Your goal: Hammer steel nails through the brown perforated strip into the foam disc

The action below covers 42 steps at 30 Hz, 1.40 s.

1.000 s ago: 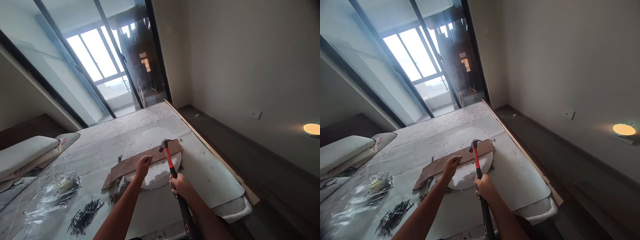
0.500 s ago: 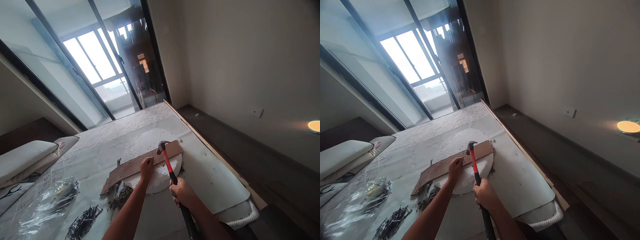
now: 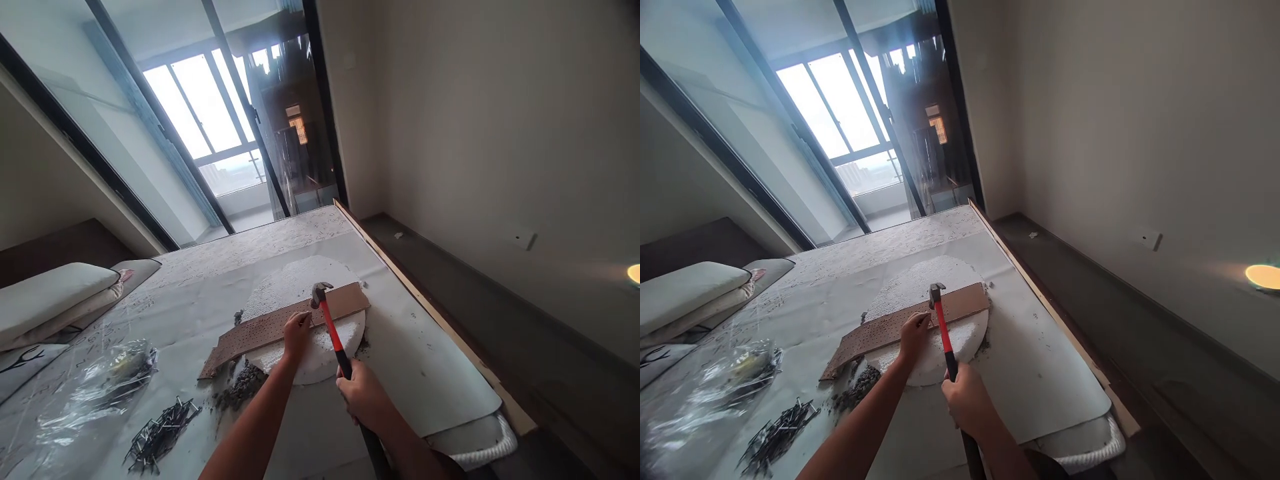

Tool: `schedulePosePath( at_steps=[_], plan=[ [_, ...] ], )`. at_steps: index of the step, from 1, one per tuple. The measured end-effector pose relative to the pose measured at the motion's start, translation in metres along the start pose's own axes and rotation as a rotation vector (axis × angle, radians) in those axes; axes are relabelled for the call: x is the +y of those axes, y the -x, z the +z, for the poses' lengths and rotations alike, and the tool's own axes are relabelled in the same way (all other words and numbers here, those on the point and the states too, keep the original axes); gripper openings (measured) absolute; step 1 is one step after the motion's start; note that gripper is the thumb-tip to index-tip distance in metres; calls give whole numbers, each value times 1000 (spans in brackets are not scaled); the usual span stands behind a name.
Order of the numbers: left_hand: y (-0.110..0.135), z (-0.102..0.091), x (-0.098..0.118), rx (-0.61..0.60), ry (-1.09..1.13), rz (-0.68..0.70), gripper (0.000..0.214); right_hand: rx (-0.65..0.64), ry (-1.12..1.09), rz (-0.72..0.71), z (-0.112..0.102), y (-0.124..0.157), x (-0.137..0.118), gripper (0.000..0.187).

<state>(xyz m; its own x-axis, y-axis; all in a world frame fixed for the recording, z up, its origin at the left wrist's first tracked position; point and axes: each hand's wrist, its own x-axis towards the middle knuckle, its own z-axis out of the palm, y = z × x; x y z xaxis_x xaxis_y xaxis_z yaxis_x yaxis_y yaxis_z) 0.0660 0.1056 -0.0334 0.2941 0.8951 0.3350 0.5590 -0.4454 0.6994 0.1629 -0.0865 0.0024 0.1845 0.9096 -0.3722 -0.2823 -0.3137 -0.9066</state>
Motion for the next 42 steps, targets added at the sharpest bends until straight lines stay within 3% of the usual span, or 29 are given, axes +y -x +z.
schedulePosePath(
  at_steps=[4,10,16,20,25,29,34,39,42],
  plan=[
    [3,1,-4,-13,-18,-26,23,51,256,-151,4,10,-9,4],
    [7,3,-6,-10,-80,-66,17,15,387,-88,8,11,-9,7],
    [9,6,-7,21,-63,-40,16,78,459,-192,9,15,-10,2],
    [11,8,-10,24,-58,-32,16,81,510,-107,9,15,-7,3],
    [16,9,-11,12,-23,-24,15,103,540,-181,10,21,-7,4],
    [18,11,-10,28,-29,-31,14,60,556,-42,10,24,-8,3],
    [19,14,-13,35,-14,-11,11,156,615,-189,8,23,-5,6],
    [20,14,-13,37,-8,-26,12,104,663,-100,10,20,-2,3],
    [21,13,-11,27,0,-29,12,134,686,-152,12,22,-3,4]
  ],
)
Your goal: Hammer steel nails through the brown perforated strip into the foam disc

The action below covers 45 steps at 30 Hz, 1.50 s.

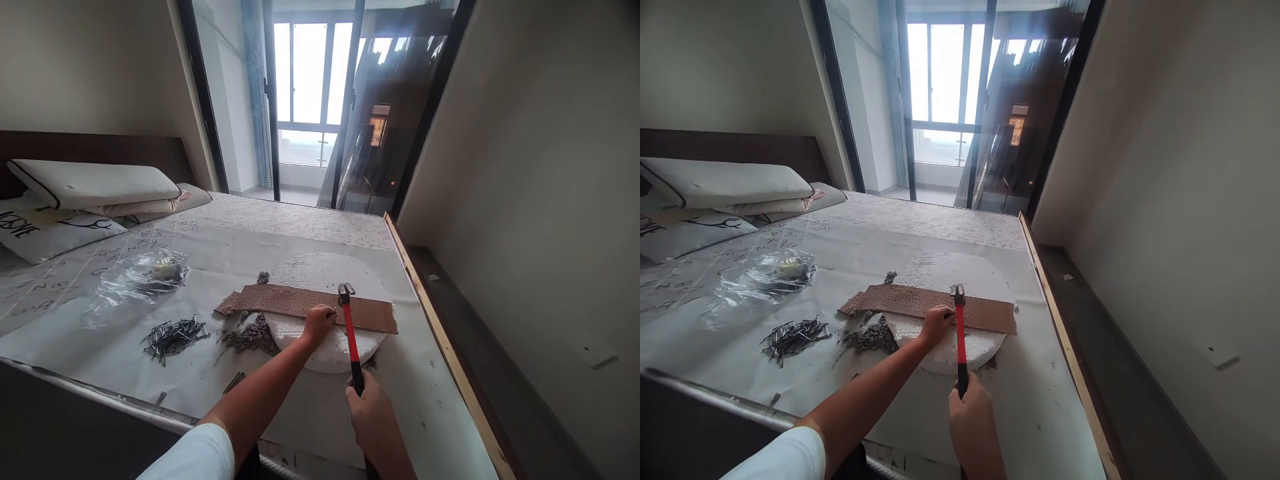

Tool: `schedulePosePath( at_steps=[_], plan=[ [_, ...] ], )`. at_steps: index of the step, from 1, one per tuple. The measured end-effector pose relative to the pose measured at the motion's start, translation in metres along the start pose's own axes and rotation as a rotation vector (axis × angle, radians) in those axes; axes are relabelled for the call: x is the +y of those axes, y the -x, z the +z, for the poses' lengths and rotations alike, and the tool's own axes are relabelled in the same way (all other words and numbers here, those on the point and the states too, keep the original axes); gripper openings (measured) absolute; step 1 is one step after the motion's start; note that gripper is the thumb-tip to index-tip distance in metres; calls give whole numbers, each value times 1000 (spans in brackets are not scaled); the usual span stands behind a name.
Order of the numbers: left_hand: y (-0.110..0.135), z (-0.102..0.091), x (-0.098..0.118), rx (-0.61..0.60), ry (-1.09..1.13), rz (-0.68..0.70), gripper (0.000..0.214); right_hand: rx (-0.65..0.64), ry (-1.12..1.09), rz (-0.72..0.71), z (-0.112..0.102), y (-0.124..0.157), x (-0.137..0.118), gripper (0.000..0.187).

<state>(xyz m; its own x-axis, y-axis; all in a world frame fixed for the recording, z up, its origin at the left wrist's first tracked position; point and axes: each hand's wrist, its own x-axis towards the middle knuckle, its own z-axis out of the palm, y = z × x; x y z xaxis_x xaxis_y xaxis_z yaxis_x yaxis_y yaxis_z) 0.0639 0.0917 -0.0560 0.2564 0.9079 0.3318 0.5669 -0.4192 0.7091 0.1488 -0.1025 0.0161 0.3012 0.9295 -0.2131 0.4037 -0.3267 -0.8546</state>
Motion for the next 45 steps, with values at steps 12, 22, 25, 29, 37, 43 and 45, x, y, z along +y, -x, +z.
schedulePosePath(
  at_steps=[12,22,25,29,37,43,45],
  plan=[
    [-1,1,-1,-7,-16,18,13,-33,-50,10,2,-2,1,11],
    [-1,1,-3,-11,-32,15,12,20,-51,-11,5,-2,6,13],
    [-2,2,-3,-4,-63,9,13,-22,-50,19,8,-4,6,10],
    [-2,2,-4,0,-75,20,14,1,-53,14,10,-4,7,9],
    [-1,1,0,-7,-90,6,17,-57,-74,37,12,-4,8,7],
    [0,2,-2,-11,-65,26,14,0,-73,26,11,-7,9,10],
    [0,2,-3,-11,-72,14,13,-30,-65,55,10,-8,10,8]
  ],
)
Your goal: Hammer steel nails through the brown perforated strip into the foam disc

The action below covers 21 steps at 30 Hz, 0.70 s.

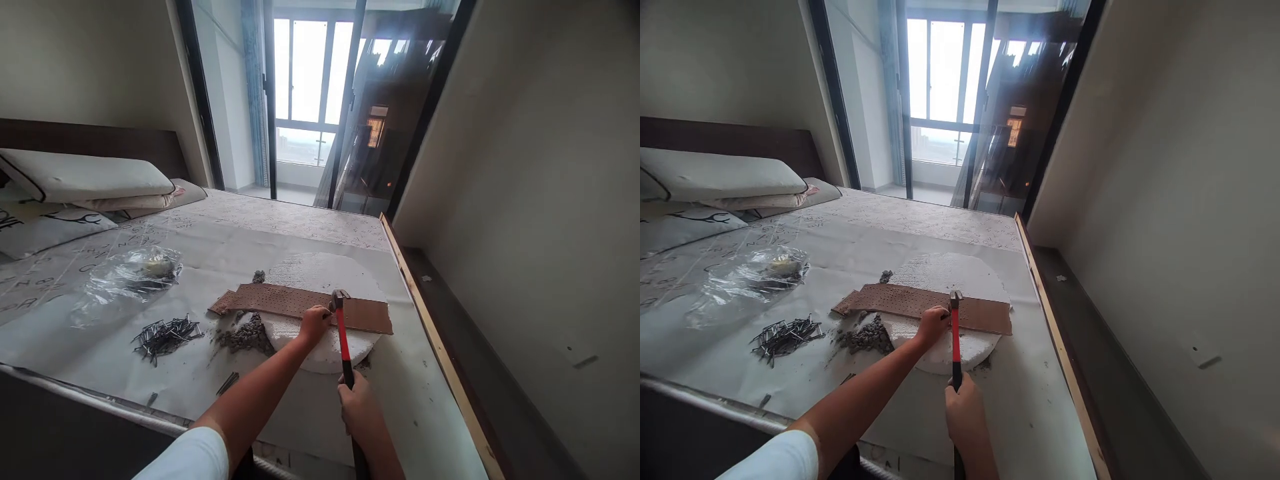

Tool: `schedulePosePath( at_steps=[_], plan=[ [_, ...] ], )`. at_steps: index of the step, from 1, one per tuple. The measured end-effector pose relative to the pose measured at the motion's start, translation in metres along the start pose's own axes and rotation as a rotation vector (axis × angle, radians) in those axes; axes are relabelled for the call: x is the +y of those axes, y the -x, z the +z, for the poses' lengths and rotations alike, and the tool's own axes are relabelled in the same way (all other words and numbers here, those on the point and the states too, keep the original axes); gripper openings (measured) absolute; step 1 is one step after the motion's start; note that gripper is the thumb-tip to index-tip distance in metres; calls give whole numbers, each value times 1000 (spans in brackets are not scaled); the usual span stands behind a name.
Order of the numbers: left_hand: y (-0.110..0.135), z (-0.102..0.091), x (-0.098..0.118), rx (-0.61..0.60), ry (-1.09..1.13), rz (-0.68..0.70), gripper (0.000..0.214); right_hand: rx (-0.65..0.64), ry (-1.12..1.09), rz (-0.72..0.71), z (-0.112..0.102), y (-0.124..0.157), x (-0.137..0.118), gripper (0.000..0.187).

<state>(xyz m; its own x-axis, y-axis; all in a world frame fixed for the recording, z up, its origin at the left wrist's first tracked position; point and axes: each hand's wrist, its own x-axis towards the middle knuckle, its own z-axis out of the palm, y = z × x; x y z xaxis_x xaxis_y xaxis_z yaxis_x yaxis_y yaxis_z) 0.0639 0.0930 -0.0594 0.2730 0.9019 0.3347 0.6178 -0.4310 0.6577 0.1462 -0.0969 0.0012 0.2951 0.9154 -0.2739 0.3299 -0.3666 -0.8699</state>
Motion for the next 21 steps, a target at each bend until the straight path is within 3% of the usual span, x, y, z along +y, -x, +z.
schedulePosePath(
  at_steps=[5,10,14,21],
  plan=[
    [0,0,0,-1,2,9,12,72,8,20,0,0,0,9],
    [0,0,-1,-2,-30,-2,14,18,7,7,0,-1,0,9],
    [0,0,-1,-11,-13,16,14,101,-12,-16,2,0,3,10],
    [3,-3,1,-42,-20,33,15,23,-7,31,1,-4,7,7]
  ],
)
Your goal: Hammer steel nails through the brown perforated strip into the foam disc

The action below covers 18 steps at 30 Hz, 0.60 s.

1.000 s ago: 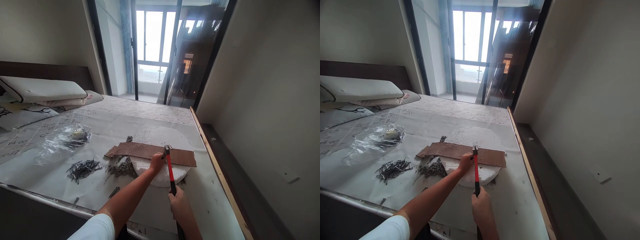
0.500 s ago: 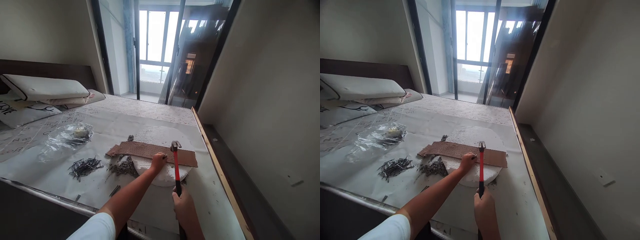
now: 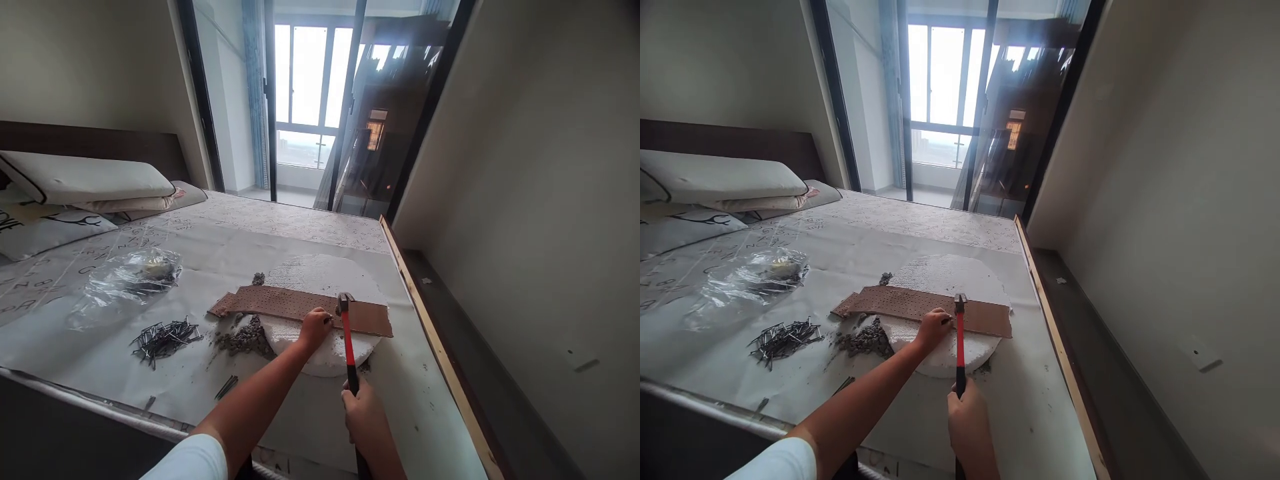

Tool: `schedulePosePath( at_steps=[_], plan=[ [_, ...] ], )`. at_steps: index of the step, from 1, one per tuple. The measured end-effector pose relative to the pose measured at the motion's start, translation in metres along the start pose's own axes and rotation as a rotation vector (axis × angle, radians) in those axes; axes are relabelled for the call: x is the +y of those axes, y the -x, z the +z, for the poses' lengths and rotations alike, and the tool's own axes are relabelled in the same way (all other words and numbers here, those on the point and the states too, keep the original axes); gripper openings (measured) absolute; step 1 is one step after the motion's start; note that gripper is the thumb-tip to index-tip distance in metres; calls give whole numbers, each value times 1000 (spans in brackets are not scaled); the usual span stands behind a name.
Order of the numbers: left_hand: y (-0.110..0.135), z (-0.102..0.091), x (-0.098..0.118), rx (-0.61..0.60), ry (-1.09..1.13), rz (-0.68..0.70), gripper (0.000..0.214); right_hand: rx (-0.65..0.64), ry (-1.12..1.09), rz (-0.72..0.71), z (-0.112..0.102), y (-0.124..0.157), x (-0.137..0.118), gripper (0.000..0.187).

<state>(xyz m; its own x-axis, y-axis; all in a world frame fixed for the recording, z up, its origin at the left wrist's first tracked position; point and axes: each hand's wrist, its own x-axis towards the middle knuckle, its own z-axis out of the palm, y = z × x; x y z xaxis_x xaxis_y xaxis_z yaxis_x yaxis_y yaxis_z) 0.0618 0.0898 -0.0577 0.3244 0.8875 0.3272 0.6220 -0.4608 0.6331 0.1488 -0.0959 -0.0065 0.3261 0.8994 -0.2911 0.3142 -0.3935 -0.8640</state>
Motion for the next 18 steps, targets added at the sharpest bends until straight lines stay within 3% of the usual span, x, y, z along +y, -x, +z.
schedulePosePath(
  at_steps=[4,8,13,18],
  plan=[
    [3,1,1,31,40,34,19,72,-6,-54,-5,7,-4,13],
    [4,1,3,114,107,1,23,21,-29,-103,-9,13,-10,13],
    [0,-3,-3,286,289,-177,25,-66,-26,-59,-7,11,-8,10],
    [-4,-4,-14,238,496,-350,20,-73,-21,9,-1,2,-4,6]
  ],
)
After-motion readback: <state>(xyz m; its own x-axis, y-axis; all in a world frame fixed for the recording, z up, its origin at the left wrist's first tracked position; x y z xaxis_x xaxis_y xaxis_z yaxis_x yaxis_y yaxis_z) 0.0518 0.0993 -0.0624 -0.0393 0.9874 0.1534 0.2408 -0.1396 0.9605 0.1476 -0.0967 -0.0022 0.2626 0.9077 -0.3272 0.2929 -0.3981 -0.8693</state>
